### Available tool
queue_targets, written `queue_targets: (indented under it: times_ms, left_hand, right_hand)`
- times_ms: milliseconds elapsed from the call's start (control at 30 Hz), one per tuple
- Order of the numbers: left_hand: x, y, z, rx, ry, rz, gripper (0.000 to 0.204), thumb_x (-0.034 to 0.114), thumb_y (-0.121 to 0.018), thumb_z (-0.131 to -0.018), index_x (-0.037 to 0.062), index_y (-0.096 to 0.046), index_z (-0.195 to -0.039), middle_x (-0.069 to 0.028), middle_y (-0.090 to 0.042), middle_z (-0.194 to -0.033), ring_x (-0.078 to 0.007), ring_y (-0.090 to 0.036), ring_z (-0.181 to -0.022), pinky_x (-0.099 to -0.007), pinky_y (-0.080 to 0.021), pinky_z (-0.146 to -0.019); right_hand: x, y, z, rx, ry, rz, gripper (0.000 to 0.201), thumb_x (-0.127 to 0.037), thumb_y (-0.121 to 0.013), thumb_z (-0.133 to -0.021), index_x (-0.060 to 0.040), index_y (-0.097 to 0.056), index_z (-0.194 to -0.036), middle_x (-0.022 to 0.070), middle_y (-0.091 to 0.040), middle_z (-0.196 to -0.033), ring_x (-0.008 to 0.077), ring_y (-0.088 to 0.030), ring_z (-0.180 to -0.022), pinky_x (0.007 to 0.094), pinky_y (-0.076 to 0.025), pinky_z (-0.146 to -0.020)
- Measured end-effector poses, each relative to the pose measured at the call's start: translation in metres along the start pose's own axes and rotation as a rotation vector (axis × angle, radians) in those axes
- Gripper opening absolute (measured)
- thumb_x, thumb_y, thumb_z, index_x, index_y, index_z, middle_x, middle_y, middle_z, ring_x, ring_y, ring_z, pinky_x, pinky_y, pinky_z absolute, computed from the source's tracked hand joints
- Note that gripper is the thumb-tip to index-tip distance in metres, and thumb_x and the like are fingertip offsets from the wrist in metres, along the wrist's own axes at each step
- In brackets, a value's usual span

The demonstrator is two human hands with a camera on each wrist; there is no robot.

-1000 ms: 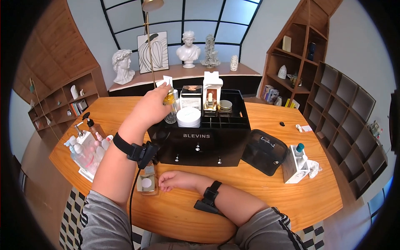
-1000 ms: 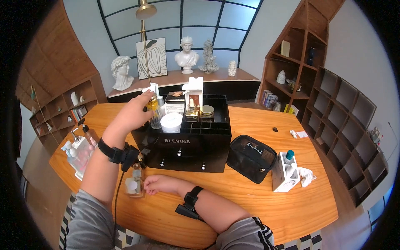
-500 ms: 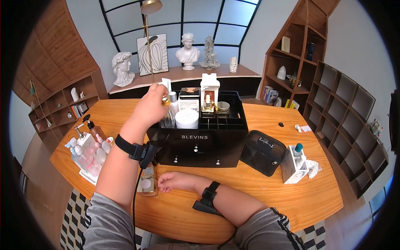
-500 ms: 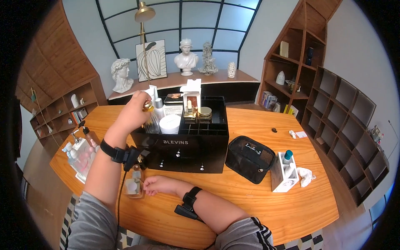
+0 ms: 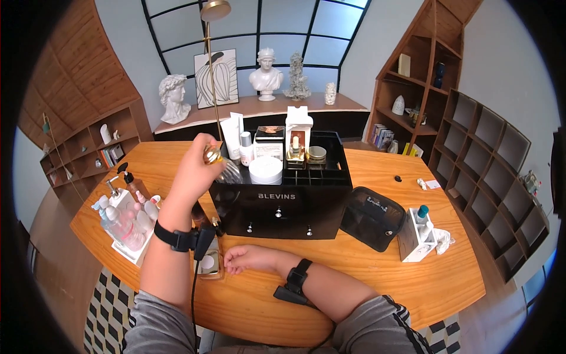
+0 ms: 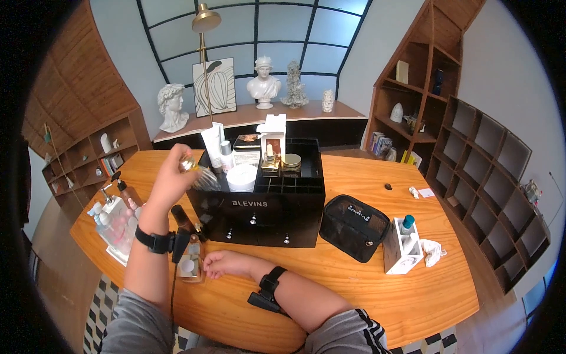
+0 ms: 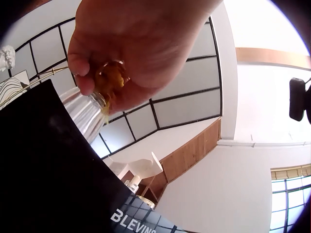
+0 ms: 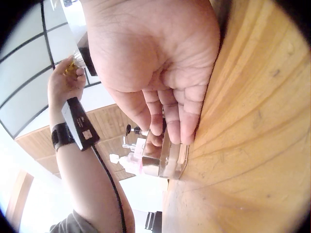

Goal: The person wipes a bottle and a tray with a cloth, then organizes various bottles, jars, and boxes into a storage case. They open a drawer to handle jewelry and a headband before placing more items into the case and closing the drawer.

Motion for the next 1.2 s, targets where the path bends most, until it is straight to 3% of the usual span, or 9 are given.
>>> queue_targets:
  times_ms: [133,267,367,567,667,767,933,1033,1200]
  left_hand:
    - [0.002,0.002,0.02,0.141,-0.002,0.035,0.036,-0.003,-0.07,-0.076,0.0045,-0.049,-0.105,-0.0039,-0.052,-0.084,-0.0111,-0.051,-0.075,-0.0258,-0.044,-0.067]
    - [0.004,0.014,0.04,0.42,-0.16,0.096,0.043,-0.006,-0.071,-0.078,0.0045,-0.051,-0.114,-0.0037,-0.052,-0.099,-0.0106,-0.052,-0.083,-0.0241,-0.045,-0.076]
    - [0.012,0.043,0.063,0.614,-0.144,0.211,0.044,-0.007,-0.07,-0.08,0.0046,-0.049,-0.117,-0.0023,-0.051,-0.103,-0.0093,-0.05,-0.089,-0.0225,-0.043,-0.079]
    - [0.019,0.096,0.077,0.461,0.001,0.304,0.043,-0.011,-0.064,-0.079,0.0045,-0.05,-0.117,0.0,-0.05,-0.102,-0.0065,-0.048,-0.086,-0.0206,-0.042,-0.073]
    - [0.007,0.107,0.072,0.371,0.108,0.129,0.038,-0.008,-0.064,-0.076,0.0049,-0.052,-0.11,-0.0013,-0.053,-0.096,-0.008,-0.049,-0.08,-0.0226,-0.042,-0.069]
    - [-0.004,0.107,0.065,0.242,0.239,-0.163,0.036,-0.004,-0.065,-0.072,0.0051,-0.052,-0.104,-0.0031,-0.054,-0.086,-0.0108,-0.05,-0.076,-0.0259,-0.043,-0.067]
    - [-0.038,0.093,0.054,0.054,0.326,-0.378,0.033,-0.001,-0.065,-0.069,0.0029,-0.055,-0.099,-0.0178,-0.061,-0.081,-0.032,-0.062,-0.078,-0.0366,-0.048,-0.069]
    - [-0.07,0.083,0.052,-0.075,0.377,-0.447,0.034,0.002,-0.068,-0.067,0.0019,-0.056,-0.098,-0.0193,-0.063,-0.083,-0.0332,-0.064,-0.083,-0.0368,-0.049,-0.071]
    - [-0.091,0.074,0.048,-0.265,0.543,-0.482,0.04,0.003,-0.07,-0.064,-0.0002,-0.058,-0.102,-0.0207,-0.066,-0.083,-0.0311,-0.068,-0.067,-0.0379,-0.051,-0.058]
  right_hand:
    - [0.002,0.001,0.0,0.014,-0.003,0.003,0.015,-0.021,-0.059,-0.098,-0.0082,-0.062,-0.105,0.003,-0.066,-0.101,0.0126,-0.062,-0.095,0.0275,-0.05,-0.085]
    - [-0.001,0.001,0.001,0.016,-0.02,0.001,0.015,-0.02,-0.059,-0.098,-0.0078,-0.062,-0.106,0.0037,-0.066,-0.102,0.013,-0.062,-0.096,0.0279,-0.05,-0.086]
    - [-0.008,-0.005,0.005,0.034,-0.017,-0.002,0.015,-0.02,-0.058,-0.098,-0.0074,-0.061,-0.106,0.0038,-0.065,-0.101,0.0134,-0.061,-0.095,0.028,-0.05,-0.086]
    - [-0.014,-0.008,0.011,0.049,-0.017,-0.053,0.014,-0.018,-0.058,-0.098,-0.0065,-0.062,-0.105,0.0043,-0.064,-0.101,0.0138,-0.061,-0.095,0.0284,-0.05,-0.086]
    - [-0.011,-0.007,0.011,0.046,-0.028,-0.063,0.017,-0.018,-0.059,-0.099,-0.0046,-0.062,-0.108,0.0055,-0.066,-0.104,0.0139,-0.062,-0.098,0.0283,-0.05,-0.089]
    - [-0.007,-0.004,0.01,0.046,-0.029,-0.069,0.017,-0.018,-0.059,-0.099,-0.0042,-0.062,-0.109,0.0057,-0.066,-0.104,0.0139,-0.062,-0.098,0.0281,-0.05,-0.089]
    - [-0.011,-0.005,0.011,0.047,-0.033,-0.042,0.018,-0.019,-0.058,-0.099,-0.0044,-0.062,-0.109,0.0056,-0.066,-0.104,0.0135,-0.063,-0.097,0.0277,-0.05,-0.089]
    - [-0.011,-0.004,0.011,0.043,-0.036,-0.035,0.017,-0.018,-0.058,-0.1,-0.0047,-0.062,-0.109,0.0053,-0.066,-0.104,0.0132,-0.063,-0.097,0.0276,-0.05,-0.088]
    - [-0.009,-0.004,0.011,0.029,-0.029,-0.041,0.017,-0.018,-0.057,-0.1,-0.0054,-0.063,-0.109,0.0048,-0.066,-0.103,0.0127,-0.062,-0.098,0.0273,-0.05,-0.089]
Point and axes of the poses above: each hand's wrist, its own z-axis away from the middle knuckle, its own y-axis out of the back of the hand, x = y × z, the point moved 2 cm from there along -z, towards the middle knuckle
